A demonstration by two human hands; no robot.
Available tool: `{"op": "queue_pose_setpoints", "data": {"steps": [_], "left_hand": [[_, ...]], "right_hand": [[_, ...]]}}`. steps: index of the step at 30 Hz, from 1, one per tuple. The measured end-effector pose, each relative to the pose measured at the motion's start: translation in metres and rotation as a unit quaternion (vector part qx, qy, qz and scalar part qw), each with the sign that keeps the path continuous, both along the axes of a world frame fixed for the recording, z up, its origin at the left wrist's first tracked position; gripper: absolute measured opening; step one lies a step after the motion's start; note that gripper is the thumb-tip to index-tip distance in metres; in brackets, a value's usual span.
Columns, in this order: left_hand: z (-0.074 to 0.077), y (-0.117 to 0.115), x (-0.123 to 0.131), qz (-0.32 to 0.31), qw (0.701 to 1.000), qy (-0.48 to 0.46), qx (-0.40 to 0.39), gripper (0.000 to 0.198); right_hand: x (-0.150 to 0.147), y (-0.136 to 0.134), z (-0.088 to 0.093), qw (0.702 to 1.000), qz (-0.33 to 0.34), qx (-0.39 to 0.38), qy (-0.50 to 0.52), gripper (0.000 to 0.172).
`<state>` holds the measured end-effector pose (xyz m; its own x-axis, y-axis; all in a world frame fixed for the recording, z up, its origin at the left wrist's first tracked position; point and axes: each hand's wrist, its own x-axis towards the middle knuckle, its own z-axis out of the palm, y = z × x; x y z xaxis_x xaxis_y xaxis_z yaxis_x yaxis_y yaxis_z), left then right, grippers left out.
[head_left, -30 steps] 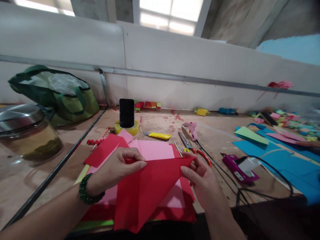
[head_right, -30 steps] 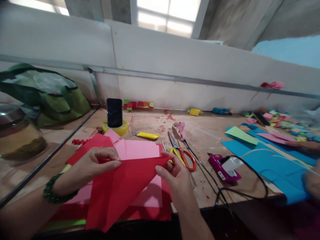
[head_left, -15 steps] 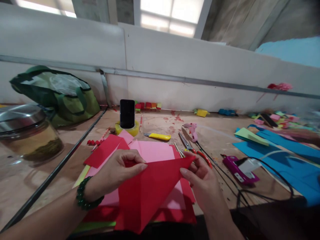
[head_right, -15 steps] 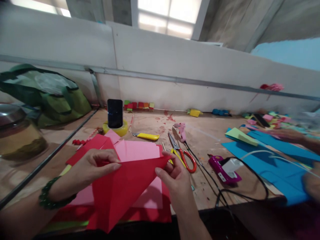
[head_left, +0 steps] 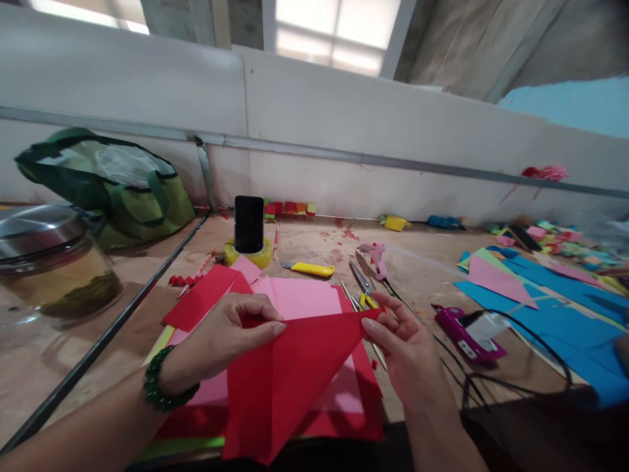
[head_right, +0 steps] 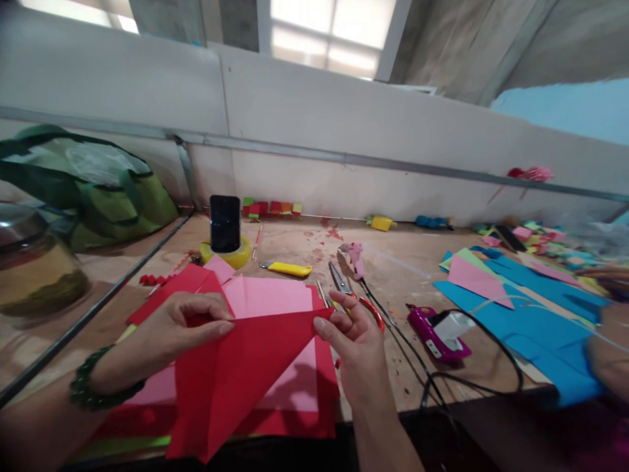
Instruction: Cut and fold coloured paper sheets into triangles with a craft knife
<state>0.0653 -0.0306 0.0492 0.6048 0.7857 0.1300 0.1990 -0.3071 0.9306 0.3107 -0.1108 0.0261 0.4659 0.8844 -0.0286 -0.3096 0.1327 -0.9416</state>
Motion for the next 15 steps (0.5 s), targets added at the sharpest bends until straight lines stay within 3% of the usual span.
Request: {"op": "queue_pose_setpoints", "data": {"steps": [8,15], "left_hand": [[0.0006,0.0016,0.0013,-0.011,0.999,0.016,-0.041,0.024],[-0.0015,0.0048,-0.0009,-0.009,0.997,0.034,-0.068,0.022]], "right_hand": [[0.0049,0.0029,0.0023,0.999,0.025,-0.028,-0.01,0.052],[0.0054,0.0022,0.0014,0.999,-0.002,-0.01,-0.034,0.056]]}}
